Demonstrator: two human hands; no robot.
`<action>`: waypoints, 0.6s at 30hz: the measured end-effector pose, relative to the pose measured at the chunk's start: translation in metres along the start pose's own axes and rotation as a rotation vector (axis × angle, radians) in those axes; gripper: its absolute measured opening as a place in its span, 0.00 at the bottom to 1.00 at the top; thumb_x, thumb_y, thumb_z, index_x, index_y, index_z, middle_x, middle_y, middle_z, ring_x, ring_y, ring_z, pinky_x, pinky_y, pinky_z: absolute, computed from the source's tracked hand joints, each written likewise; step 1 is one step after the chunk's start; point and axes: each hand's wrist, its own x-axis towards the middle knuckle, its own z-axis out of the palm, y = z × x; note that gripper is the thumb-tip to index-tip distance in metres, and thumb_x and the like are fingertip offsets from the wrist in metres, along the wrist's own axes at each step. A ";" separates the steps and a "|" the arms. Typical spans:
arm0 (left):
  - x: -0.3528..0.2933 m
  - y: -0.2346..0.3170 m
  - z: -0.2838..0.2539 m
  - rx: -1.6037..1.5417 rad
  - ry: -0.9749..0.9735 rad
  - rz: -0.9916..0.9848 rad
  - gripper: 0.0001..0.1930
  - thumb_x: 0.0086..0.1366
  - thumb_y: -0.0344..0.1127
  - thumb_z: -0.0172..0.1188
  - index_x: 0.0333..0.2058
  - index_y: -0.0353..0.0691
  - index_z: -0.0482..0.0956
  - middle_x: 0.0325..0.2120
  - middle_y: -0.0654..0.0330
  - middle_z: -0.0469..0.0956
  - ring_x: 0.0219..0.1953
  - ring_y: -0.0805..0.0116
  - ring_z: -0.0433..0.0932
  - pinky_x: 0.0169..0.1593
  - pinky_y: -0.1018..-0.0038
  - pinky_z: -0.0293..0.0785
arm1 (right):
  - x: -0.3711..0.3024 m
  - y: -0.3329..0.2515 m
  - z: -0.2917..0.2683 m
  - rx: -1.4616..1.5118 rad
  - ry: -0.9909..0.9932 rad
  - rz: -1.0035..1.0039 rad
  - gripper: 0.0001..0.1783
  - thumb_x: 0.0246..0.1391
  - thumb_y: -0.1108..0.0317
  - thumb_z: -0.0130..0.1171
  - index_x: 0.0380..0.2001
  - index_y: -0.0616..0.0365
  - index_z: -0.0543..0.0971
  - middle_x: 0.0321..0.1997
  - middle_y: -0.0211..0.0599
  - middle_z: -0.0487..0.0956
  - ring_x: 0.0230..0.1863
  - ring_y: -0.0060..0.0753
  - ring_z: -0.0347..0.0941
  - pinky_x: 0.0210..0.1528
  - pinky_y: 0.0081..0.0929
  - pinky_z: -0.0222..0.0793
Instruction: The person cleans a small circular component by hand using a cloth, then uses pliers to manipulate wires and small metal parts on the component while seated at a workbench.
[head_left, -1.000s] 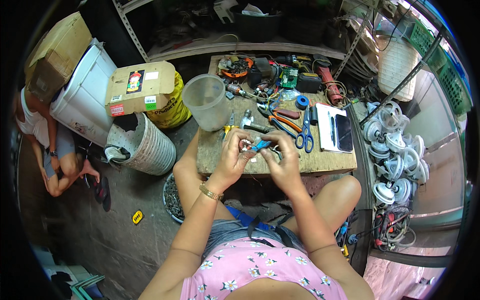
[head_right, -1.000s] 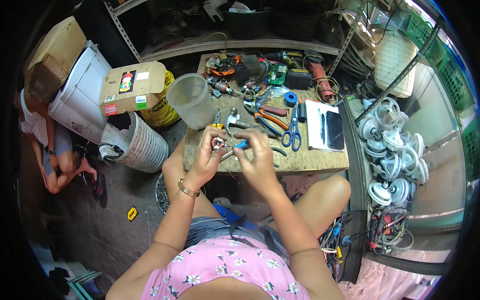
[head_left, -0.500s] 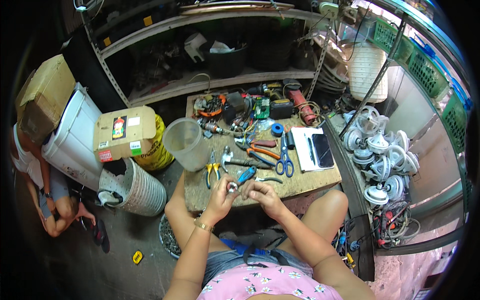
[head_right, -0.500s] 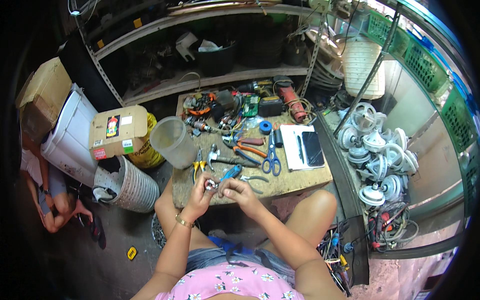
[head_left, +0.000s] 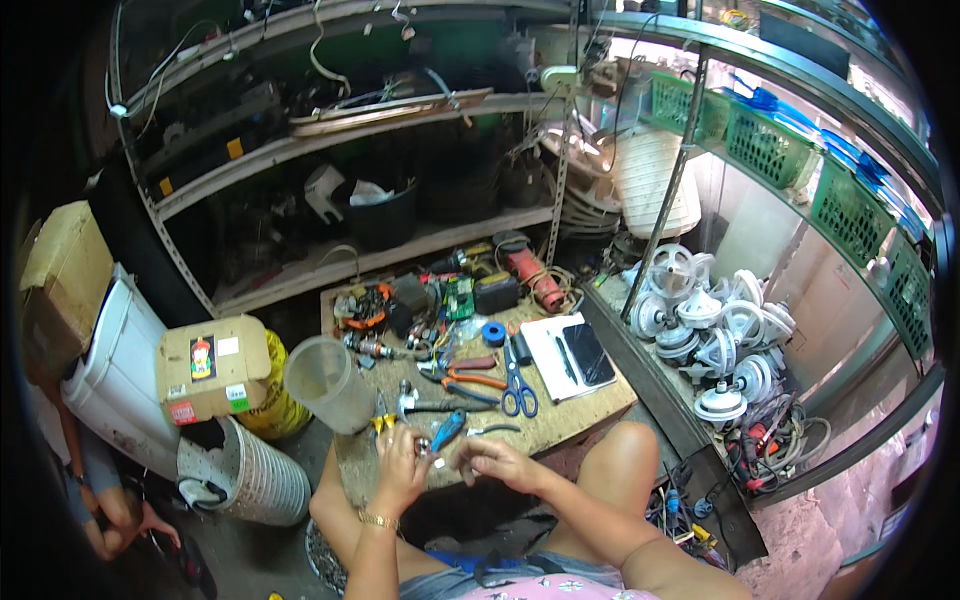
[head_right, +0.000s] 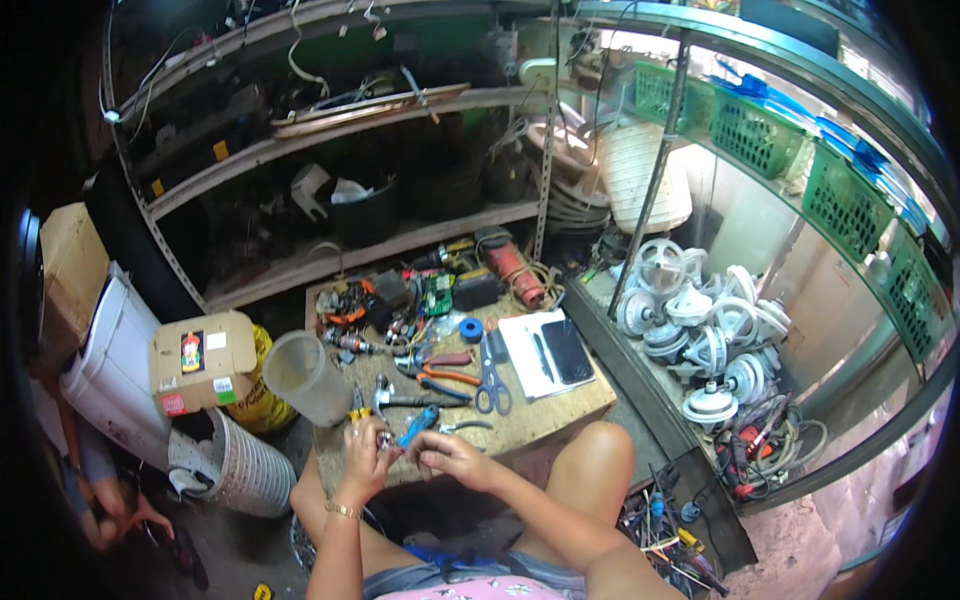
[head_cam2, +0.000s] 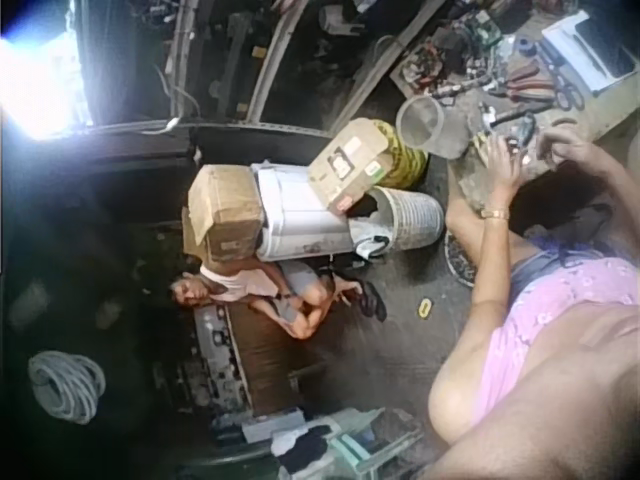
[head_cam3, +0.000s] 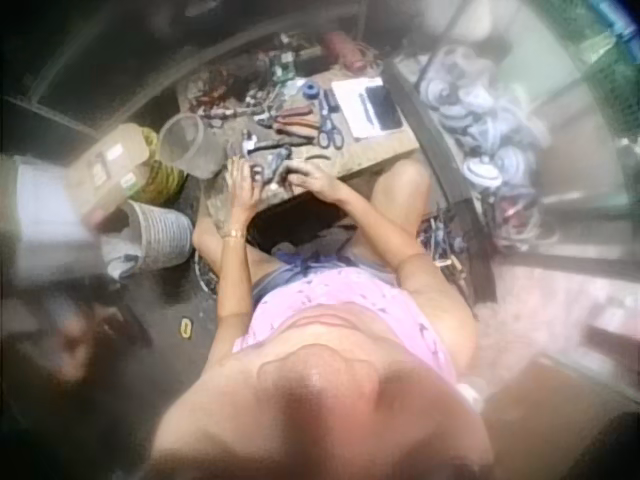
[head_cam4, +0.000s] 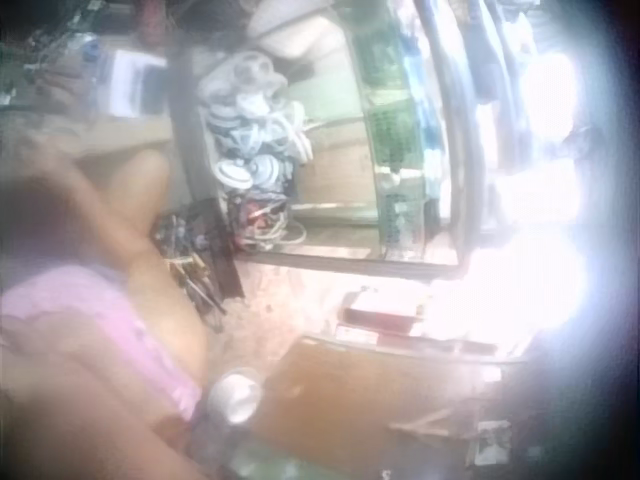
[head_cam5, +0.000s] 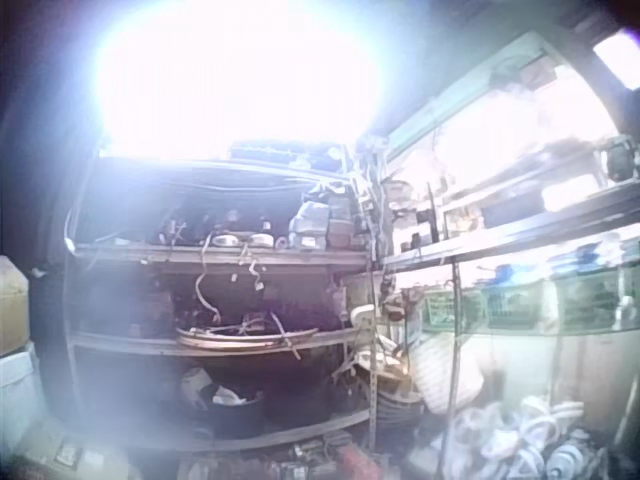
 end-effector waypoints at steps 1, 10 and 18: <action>0.000 -0.008 0.001 0.047 0.048 0.023 0.17 0.56 0.39 0.65 0.40 0.40 0.71 0.34 0.56 0.69 0.40 0.53 0.68 0.52 0.58 0.58 | 0.005 -0.005 0.001 -0.018 -0.044 -0.082 0.22 0.62 0.51 0.53 0.43 0.62 0.74 0.36 0.31 0.74 0.37 0.24 0.72 0.41 0.24 0.67; 0.030 0.026 0.028 -2.169 0.304 -0.598 0.16 0.70 0.54 0.47 0.36 0.49 0.72 0.34 0.66 0.73 0.51 0.64 0.72 0.53 0.57 0.69 | 0.016 0.074 0.032 1.299 0.503 -0.317 0.34 0.62 0.42 0.43 0.07 0.50 0.55 0.08 0.28 0.50 0.16 0.29 0.49 0.47 0.34 0.66; 0.001 0.009 0.039 -1.151 0.456 -0.522 0.22 0.68 0.59 0.49 0.42 0.45 0.70 0.38 0.66 0.70 0.45 0.74 0.70 0.52 0.70 0.64 | -0.008 0.077 -0.051 0.619 1.202 -0.087 0.18 0.66 0.51 0.42 0.42 0.56 0.68 0.41 0.39 0.71 0.41 0.32 0.66 0.51 0.34 0.63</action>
